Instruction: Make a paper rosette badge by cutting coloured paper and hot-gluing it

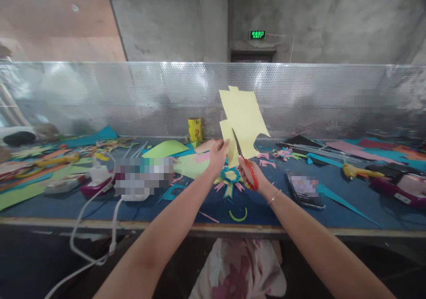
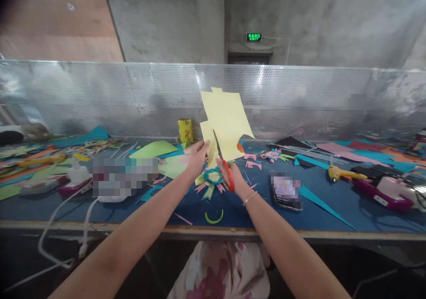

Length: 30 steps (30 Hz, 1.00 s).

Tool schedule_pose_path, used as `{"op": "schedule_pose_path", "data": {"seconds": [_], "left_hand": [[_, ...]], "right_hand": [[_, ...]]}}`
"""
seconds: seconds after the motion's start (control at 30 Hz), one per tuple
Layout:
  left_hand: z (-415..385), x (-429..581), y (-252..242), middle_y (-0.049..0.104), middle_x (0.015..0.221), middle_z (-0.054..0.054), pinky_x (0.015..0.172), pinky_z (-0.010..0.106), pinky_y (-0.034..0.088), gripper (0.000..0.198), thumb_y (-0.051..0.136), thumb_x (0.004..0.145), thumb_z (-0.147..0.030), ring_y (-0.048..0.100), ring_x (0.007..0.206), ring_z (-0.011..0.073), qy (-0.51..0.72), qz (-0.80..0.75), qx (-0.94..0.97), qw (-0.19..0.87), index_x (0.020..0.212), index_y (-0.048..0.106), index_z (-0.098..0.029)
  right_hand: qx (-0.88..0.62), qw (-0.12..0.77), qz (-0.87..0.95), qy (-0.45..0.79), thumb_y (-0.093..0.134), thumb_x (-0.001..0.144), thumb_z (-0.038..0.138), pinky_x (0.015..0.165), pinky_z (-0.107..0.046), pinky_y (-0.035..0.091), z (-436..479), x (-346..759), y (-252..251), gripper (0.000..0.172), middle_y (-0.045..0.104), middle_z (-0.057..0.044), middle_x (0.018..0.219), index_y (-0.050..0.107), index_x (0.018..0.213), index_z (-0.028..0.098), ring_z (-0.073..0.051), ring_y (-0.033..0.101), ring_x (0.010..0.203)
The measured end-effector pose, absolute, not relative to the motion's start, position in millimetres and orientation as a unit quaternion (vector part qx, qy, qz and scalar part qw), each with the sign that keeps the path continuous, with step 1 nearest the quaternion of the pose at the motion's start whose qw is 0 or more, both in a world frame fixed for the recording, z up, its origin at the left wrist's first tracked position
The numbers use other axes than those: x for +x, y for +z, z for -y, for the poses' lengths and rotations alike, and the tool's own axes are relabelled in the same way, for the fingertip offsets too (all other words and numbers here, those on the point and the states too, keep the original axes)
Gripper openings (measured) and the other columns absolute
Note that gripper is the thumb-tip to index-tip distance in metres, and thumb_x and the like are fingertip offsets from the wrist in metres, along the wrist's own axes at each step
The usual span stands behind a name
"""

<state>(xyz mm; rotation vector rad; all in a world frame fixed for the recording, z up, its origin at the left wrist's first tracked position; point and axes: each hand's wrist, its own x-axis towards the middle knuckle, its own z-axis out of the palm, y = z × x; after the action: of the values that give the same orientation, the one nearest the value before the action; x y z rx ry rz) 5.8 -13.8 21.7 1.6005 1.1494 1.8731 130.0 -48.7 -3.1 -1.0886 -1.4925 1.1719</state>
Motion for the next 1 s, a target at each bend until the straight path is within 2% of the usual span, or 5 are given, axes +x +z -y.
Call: {"op": "schedule_pose_path", "data": {"seconds": [0.1,0.3,0.53,0.83,1.0], "left_hand": [[7,-1,27,0.032,0.051,-0.005,0.047,0.023,0.026,0.034,0.044,0.081,-0.042,0.033,0.049,0.0093,0.68,-0.406,0.587,0.169,0.057,0.037,-0.019],[3,-7,25,0.041,0.055,-0.002,0.052,0.024,0.03,0.026,0.042,0.083,-0.034,0.04,0.055,0.0122,0.654,-0.451,0.604,0.065,0.064,0.045,-0.018],[8,1,15,0.048,0.061,-0.001,0.057,0.025,0.033,0.024,0.039,0.085,-0.032,0.046,0.06,0.0136,0.624,-0.437,0.641,0.093,0.07,0.05,-0.017],[8,1,13,0.04,0.053,-0.003,0.05,0.023,0.027,0.027,0.041,0.083,-0.036,0.039,0.052,0.0108,0.621,-0.456,0.629,0.101,0.065,0.046,-0.017],[6,2,7,0.044,0.053,-0.003,0.047,0.022,0.029,0.027,0.046,0.079,-0.039,0.042,0.051,0.0103,0.629,-0.437,0.613,0.193,0.065,0.05,-0.017]], "right_hand": [[-0.434,0.445,0.626,0.471,0.043,0.072,0.064,0.03,-0.02,0.025,54,129,0,0.047,0.031,0.007,0.04,0.039,0.059,0.019,-0.005,0.029,0.03],[-0.404,0.419,0.628,0.517,0.044,0.073,0.063,0.031,-0.019,0.025,58,129,-2,0.047,0.032,0.007,0.042,0.039,0.059,0.019,-0.004,0.029,0.031],[-0.336,0.427,0.633,0.552,0.041,0.072,0.067,0.031,-0.018,0.025,49,133,-13,0.05,0.032,0.007,0.039,0.04,0.058,0.019,-0.004,0.03,0.031],[-0.413,0.426,0.638,0.49,0.041,0.071,0.069,0.029,-0.022,0.025,53,131,-6,0.052,0.031,0.006,0.034,0.037,0.053,0.02,-0.007,0.03,0.027],[-0.346,0.442,0.629,0.538,0.041,0.073,0.065,0.031,-0.023,0.028,49,133,-11,0.048,0.037,0.005,0.038,0.042,0.058,0.02,-0.007,0.033,0.03]]}}
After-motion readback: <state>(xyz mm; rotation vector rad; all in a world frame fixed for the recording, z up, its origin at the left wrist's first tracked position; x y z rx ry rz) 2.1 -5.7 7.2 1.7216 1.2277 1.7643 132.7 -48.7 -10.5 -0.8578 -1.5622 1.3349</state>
